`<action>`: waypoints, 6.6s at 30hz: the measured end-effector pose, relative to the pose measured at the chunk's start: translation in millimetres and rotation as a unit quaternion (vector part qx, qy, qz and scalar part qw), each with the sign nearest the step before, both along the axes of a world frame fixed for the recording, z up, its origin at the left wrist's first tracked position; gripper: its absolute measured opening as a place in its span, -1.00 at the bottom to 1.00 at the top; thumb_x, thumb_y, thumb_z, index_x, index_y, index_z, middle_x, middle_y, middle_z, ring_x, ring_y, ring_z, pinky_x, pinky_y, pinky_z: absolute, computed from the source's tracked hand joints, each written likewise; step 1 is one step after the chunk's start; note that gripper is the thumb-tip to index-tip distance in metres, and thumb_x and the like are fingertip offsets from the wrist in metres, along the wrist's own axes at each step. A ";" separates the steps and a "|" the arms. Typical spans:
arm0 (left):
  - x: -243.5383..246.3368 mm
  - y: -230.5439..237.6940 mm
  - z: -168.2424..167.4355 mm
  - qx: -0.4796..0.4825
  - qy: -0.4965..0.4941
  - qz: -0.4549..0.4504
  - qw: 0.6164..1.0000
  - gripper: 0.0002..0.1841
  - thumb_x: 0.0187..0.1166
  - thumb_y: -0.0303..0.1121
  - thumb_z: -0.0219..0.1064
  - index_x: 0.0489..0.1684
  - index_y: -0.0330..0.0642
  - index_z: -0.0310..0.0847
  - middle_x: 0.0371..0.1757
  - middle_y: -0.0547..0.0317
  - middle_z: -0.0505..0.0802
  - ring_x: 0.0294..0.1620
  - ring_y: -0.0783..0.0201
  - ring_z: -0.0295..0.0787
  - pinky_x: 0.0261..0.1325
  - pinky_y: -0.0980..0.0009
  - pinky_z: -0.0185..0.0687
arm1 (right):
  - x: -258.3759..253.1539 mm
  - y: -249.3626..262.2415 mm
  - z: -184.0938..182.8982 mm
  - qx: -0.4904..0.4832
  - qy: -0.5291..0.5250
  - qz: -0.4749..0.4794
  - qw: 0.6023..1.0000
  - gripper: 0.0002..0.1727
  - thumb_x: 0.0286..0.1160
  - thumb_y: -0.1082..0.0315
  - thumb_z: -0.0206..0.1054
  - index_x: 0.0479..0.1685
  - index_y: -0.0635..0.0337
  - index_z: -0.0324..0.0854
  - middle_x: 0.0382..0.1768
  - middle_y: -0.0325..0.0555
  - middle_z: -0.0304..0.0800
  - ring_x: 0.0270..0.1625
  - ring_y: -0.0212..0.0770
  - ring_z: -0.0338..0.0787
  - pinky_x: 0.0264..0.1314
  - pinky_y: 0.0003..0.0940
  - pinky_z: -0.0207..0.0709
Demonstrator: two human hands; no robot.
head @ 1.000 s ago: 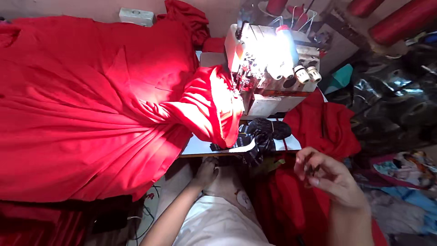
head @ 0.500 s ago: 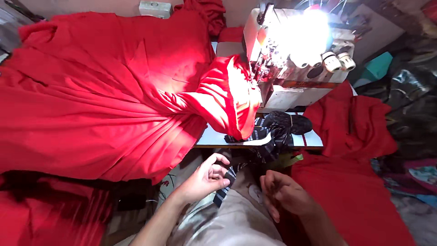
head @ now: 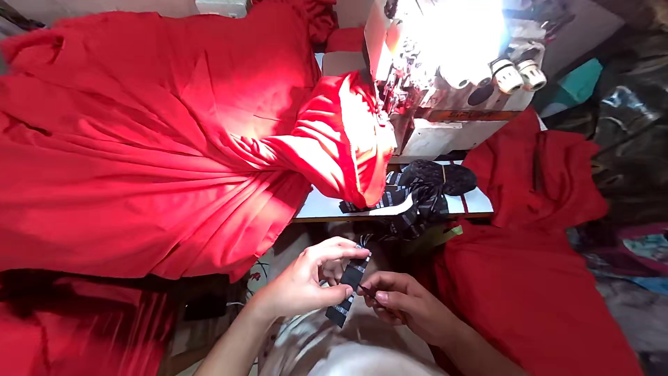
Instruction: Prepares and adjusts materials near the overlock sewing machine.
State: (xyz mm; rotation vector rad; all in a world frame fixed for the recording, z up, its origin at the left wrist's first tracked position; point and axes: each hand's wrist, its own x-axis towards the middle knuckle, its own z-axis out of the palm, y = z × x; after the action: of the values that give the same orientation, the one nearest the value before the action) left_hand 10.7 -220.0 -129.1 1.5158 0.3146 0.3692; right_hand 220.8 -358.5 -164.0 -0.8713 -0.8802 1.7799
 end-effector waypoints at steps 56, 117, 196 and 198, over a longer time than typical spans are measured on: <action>-8.1 1.6 2.7 0.186 0.071 0.023 0.980 -0.41 0.42 -0.44 0.46 0.54 -0.27 0.56 0.24 0.03 0.79 -0.22 0.57 0.70 -0.20 0.72 0.63 | 11.0 28.6 11.8 0.112 -0.170 -0.046 0.978 -0.83 0.61 0.31 0.30 -0.07 0.17 0.74 -0.24 -0.44 0.75 -0.36 -0.72 0.58 -0.33 -0.76 0.47; 30.0 -9.6 33.0 -0.083 -0.091 0.237 0.964 -0.74 0.66 -0.18 0.24 -0.07 -0.09 0.81 -0.29 0.42 0.90 -0.40 0.59 0.76 -0.29 0.62 0.70 | 9.8 80.9 60.8 0.470 -0.449 -0.294 0.701 -0.87 0.57 0.17 0.36 -0.26 -0.07 0.75 -0.22 -0.36 0.69 0.17 -0.40 0.53 0.39 -0.47 0.22; 70.6 30.6 145.1 0.700 0.158 0.173 0.674 -0.76 0.62 -0.23 0.28 -0.32 -0.12 0.83 -0.44 0.09 0.76 -0.27 0.08 0.62 -0.04 0.20 0.33 | 49.7 157.0 52.8 0.408 -0.624 -0.433 0.506 -0.80 0.45 0.21 0.33 -0.29 -0.07 0.90 -0.18 -0.08 0.84 0.09 0.00 0.68 0.22 -0.14 0.38; 71.9 28.6 140.3 0.683 0.150 0.161 0.697 -0.77 0.60 -0.26 0.30 -0.34 -0.13 0.83 -0.49 0.12 0.72 -0.30 0.13 0.55 -0.03 0.26 0.27 | 46.9 149.2 53.1 0.387 -0.643 -0.405 0.523 -0.75 0.48 0.18 0.28 -0.17 -0.04 0.90 -0.17 -0.05 0.84 0.02 0.02 0.74 0.08 -0.10 0.48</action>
State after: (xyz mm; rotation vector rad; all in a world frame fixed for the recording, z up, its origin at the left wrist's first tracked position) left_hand 82.6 -191.5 11.2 3.0448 0.6374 0.7101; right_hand 267.7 -209.4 -111.0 -1.5282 -1.5476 -0.4397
